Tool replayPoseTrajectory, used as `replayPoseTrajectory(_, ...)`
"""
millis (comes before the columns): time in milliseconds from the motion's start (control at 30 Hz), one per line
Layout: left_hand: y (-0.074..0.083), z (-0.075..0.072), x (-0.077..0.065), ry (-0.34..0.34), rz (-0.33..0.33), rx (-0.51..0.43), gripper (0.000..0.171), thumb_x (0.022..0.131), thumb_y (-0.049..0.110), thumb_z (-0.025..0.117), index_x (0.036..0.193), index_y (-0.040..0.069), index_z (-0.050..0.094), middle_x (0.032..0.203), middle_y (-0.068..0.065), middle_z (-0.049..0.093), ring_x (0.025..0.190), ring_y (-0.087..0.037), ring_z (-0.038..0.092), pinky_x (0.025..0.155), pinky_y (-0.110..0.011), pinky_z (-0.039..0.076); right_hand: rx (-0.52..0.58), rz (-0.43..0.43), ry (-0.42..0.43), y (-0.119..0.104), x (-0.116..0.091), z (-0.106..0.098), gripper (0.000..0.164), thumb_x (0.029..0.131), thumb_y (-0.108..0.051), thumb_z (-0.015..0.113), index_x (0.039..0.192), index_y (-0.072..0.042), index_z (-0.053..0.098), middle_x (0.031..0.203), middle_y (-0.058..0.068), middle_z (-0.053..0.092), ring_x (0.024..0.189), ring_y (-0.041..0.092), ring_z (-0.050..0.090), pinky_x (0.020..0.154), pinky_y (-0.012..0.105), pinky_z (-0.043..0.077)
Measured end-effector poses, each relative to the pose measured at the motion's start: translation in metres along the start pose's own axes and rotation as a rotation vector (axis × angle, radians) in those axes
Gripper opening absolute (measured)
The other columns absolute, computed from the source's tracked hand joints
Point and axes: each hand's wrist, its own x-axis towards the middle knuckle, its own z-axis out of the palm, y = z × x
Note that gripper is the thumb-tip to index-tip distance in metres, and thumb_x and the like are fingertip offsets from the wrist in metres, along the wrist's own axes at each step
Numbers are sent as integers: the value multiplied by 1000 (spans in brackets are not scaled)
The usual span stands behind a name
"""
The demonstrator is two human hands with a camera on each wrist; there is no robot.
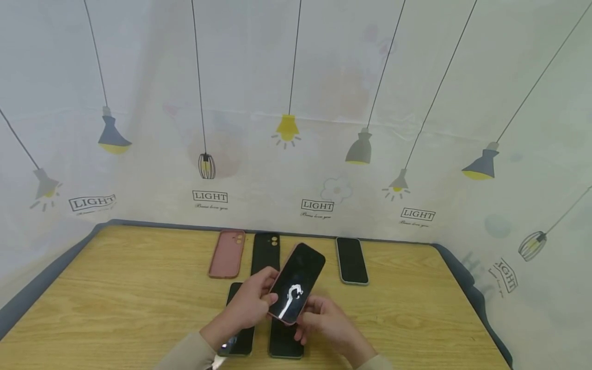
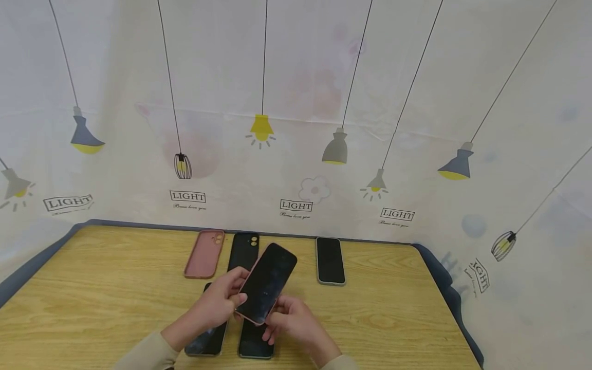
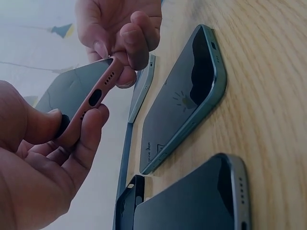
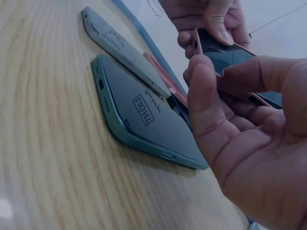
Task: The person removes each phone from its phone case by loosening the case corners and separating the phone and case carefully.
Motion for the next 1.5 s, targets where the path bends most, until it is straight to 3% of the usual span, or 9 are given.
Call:
replayPoseTrajectory(233, 1, 0, 2, -29, 0, 97, 30, 96, -12, 54, 121, 4, 59, 106, -12, 73, 83, -20, 66, 51, -32, 57, 94, 48, 52, 2, 1, 6, 21, 91, -2, 60, 111, 3, 65, 84, 3, 68, 68, 11, 65, 61, 23, 56)
replayPoseTrajectory(733, 0, 4, 1, -28, 3, 138, 33, 95, -12, 54, 123, 7, 59, 105, -10, 72, 89, -23, 66, 52, -32, 57, 97, 35, 82, 6, 1, 5, 27, 88, 3, 56, 113, 2, 66, 83, 0, 65, 68, 10, 60, 61, 20, 50)
replayPoseTrajectory(933, -1, 4, 1, -20, -21, 63, 31, 95, -13, 55, 121, 5, 58, 105, -13, 73, 85, -21, 66, 50, -34, 57, 81, -14, 55, 8, 1, 4, 24, 86, 6, 55, 106, -3, 64, 83, -1, 63, 67, 9, 59, 61, 20, 49)
replayPoseTrajectory(1333, -9, -9, 7, -144, -119, -218, 25, 100, -11, 50, 125, -8, 53, 107, -21, 73, 73, -24, 71, 57, -41, 60, 34, -41, -19, 5, -2, -2, 26, 91, 4, 58, 117, 8, 63, 89, -2, 64, 72, 9, 58, 65, 20, 48)
replayPoseTrajectory(1500, -10, -13, 8, -153, -127, -241, 26, 100, -11, 50, 126, -10, 53, 105, -20, 74, 71, -22, 71, 58, -45, 60, 2, -60, -74, 5, -2, -4, 30, 96, 3, 58, 124, 13, 59, 96, 0, 66, 76, 11, 60, 68, 21, 52)
